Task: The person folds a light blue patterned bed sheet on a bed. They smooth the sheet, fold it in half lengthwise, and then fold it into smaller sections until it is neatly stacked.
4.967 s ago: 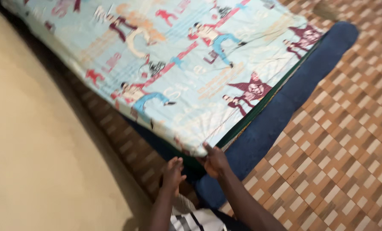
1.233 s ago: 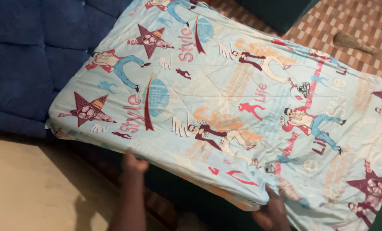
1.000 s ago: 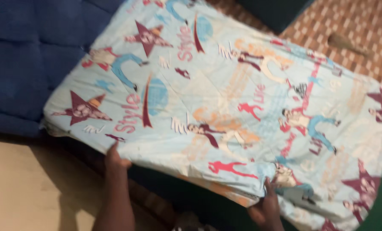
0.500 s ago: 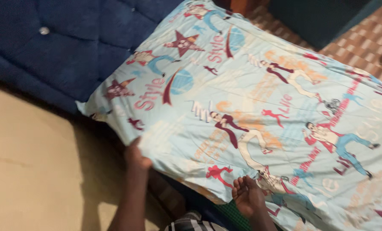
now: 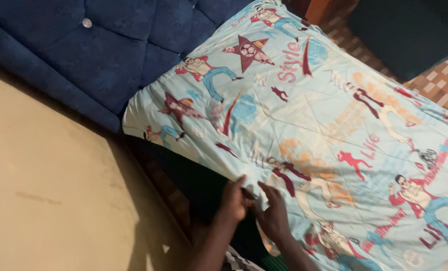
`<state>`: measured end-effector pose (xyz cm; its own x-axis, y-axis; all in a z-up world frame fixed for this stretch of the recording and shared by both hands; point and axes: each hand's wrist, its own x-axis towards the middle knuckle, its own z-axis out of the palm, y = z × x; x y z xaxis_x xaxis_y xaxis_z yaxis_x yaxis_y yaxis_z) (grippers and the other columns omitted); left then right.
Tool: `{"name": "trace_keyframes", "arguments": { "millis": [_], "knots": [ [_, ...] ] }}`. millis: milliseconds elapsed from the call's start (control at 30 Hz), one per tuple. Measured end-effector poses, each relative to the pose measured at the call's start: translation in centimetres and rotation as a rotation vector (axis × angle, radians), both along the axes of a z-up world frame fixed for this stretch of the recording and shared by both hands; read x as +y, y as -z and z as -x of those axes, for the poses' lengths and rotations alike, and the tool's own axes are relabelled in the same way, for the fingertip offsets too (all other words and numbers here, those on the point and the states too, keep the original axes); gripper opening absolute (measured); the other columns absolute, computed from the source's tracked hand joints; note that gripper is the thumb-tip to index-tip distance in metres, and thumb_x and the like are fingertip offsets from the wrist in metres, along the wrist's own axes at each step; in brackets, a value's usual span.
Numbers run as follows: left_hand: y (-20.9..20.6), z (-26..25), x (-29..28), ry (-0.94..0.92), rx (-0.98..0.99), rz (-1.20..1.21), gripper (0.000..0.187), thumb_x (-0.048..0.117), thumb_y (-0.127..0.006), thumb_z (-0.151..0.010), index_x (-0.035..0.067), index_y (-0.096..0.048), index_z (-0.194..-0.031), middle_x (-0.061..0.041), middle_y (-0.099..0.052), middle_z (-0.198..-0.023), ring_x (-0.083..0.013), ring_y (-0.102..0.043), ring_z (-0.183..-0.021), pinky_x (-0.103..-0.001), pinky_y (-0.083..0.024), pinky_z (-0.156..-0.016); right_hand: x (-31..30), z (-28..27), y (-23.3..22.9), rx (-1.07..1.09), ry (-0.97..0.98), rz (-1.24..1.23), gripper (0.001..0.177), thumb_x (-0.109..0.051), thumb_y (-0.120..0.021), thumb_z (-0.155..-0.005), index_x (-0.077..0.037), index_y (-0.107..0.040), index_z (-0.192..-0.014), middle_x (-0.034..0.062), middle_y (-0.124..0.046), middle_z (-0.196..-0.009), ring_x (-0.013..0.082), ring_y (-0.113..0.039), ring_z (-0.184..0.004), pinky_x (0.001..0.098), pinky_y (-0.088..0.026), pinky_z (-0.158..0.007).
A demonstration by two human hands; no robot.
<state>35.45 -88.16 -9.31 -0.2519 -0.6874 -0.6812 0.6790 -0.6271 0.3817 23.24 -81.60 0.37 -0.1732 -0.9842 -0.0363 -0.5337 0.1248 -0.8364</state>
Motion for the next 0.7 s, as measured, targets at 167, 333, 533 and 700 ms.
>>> {"name": "trace_keyframes", "arguments": {
  "millis": [167,333,533,700],
  "knots": [
    [-0.4,-1.9,-2.9,0.255,0.276,-0.056,0.037,0.037,-0.074,-0.093,0.014,-0.066,-0.122,-0.005,-0.067,-0.1,-0.0208,-0.068,-0.085,-0.039,-0.057,-0.077,-7.2,-3.0,1.8,0.188,0.065,-0.072,0.052,-0.01,-0.08,-0.076,-0.009,-0.069,-0.126,0.0197,-0.07,-0.118,0.0375,-0.066,-0.11,0.0428,-0.053,-0.091],
    [5.1,-7.1,-10.0,0.248,0.082,-0.336,0.047,0.054,-0.074,-0.087,0.015,-0.069,-0.114,-0.006,-0.068,-0.095,-0.0227,-0.066,-0.078,-0.04,-0.053,-0.065,-10.8,-4.7,0.9,0.061,0.163,-0.18,0.044,-0.001,-0.059,-0.077,-0.008,-0.074,-0.118,0.0142,-0.076,-0.099,0.0274,-0.076,-0.092,0.0343,-0.057,-0.082],
    [18.4,-22.5,-27.5,-0.181,0.042,-0.175,0.044,0.042,-0.071,-0.091,0.01,-0.066,-0.122,-0.009,-0.067,-0.111,-0.028,-0.063,-0.098,-0.047,-0.052,-0.08,-12.6,-4.0,-2.7,-0.003,0.495,-0.192,0.028,-0.008,-0.055,-0.094,-0.001,-0.071,-0.115,0.0153,-0.073,-0.087,0.0238,-0.066,-0.078,0.034,-0.052,-0.072],
    [18.7,-31.3,-42.4,-0.428,-0.038,-0.15,0.042,0.032,-0.069,-0.095,0.007,-0.064,-0.128,-0.012,-0.066,-0.124,-0.0325,-0.06,-0.116,-0.052,-0.052,-0.092,-13.4,-2.1,-4.9,0.131,0.518,-0.227,0.028,-0.011,-0.058,-0.091,-0.002,-0.072,-0.113,0.0127,-0.075,-0.085,0.0198,-0.071,-0.077,0.0333,-0.054,-0.073]
  ]
}}
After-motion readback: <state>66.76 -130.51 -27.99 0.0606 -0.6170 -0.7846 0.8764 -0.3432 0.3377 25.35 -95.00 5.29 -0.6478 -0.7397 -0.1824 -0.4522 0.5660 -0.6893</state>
